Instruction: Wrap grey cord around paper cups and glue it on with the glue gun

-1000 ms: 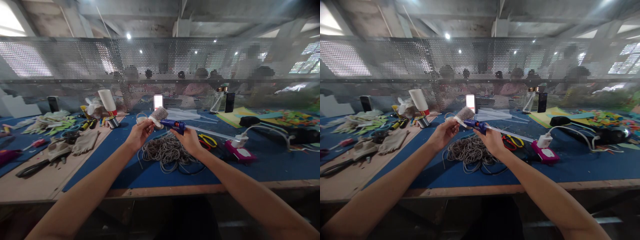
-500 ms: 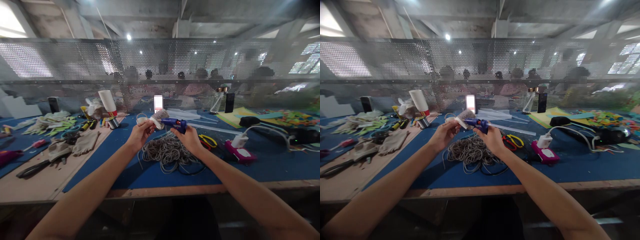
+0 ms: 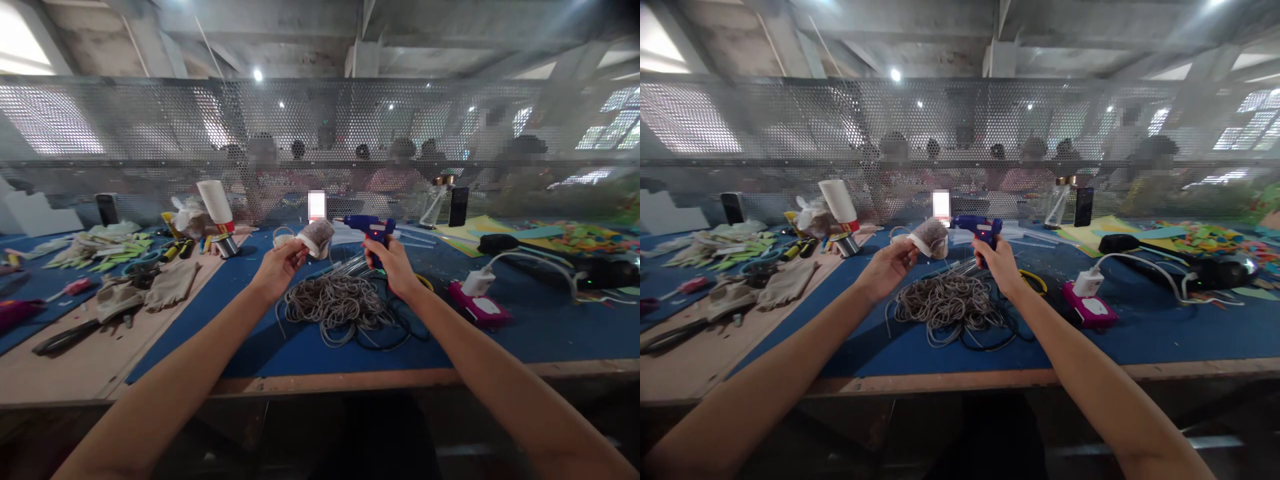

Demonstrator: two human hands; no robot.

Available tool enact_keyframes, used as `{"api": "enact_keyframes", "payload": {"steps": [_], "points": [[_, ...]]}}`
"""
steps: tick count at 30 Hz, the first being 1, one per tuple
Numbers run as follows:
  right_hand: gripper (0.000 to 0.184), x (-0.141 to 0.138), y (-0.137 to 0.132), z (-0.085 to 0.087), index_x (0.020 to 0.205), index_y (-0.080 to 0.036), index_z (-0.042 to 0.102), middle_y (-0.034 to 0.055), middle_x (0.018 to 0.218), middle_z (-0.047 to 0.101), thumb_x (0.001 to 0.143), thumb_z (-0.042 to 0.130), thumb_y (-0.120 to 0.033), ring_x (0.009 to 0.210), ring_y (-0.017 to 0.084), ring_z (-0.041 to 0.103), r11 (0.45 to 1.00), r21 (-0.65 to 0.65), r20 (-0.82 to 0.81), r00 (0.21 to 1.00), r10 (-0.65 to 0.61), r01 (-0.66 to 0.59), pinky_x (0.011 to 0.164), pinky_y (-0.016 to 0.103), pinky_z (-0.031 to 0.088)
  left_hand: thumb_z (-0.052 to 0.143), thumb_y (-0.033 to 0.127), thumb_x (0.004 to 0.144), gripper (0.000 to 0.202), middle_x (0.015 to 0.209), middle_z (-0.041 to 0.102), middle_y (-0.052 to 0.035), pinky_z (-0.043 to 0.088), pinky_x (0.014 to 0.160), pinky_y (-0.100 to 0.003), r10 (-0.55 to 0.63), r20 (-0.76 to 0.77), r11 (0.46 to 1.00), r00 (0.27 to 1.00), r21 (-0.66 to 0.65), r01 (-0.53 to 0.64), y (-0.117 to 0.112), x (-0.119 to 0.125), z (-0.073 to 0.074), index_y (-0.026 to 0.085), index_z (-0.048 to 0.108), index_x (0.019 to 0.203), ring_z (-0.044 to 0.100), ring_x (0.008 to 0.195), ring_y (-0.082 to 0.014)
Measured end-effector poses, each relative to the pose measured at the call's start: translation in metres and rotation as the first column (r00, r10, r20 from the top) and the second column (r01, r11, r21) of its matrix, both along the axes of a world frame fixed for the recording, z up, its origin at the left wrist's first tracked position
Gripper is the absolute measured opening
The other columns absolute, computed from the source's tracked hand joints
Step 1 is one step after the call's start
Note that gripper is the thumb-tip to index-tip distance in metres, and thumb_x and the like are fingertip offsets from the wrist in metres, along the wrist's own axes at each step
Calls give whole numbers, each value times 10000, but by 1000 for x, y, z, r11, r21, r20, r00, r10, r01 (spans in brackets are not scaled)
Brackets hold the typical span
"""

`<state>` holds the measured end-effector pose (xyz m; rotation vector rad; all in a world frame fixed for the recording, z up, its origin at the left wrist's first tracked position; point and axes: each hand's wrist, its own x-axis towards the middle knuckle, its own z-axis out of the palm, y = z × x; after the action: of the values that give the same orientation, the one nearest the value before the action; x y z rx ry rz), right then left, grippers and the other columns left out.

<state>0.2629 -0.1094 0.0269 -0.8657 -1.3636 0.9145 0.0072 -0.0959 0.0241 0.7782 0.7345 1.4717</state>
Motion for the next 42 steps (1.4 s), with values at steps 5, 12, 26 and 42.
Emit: {"api": "enact_keyframes", "payload": {"steps": [5, 12, 26, 42], "points": [[401, 20, 21, -8, 794, -204, 672, -17, 687, 631, 775, 784, -588, 622, 120, 573, 989, -91, -62, 991, -122, 116, 597, 244, 474, 794, 85, 756, 133, 775, 753, -54, 575, 624, -171, 20, 18, 1000, 1000, -15, -19, 0, 0, -1, 109, 737, 874, 711, 690, -113], [450, 47, 52, -24, 835, -165, 729, 25, 683, 678, 800, 732, -614, 618, 147, 611, 926, -163, 242, 924, -297, 340, 610, 262, 485, 811, 87, 757, 147, 815, 767, -80, 580, 629, -196, 6, 19, 1000, 1000, -9, -6, 1, -1, -1, 108, 734, 881, 716, 705, -132], [465, 79, 62, -31, 665, -216, 728, 110, 704, 724, 902, 625, -603, 849, 307, 730, 822, -71, 868, 441, -227, 564, 731, 350, 462, 840, 111, 728, 192, 814, 759, -66, 570, 655, -196, -23, 19, 1000, 1000, -15, 23, 1, 1, -5, 133, 725, 881, 716, 732, -127], [487, 29, 41, -24, 1279, -208, 661, 111, 1194, 749, 952, 615, -566, 1093, 238, 705, 982, 172, 392, 909, -141, 78, 996, 405, 539, 843, 146, 756, 168, 777, 737, -64, 569, 647, -190, -123, -4, 992, 992, -37, 123, -9, 11, -3, 133, 701, 846, 718, 709, -132]]}}
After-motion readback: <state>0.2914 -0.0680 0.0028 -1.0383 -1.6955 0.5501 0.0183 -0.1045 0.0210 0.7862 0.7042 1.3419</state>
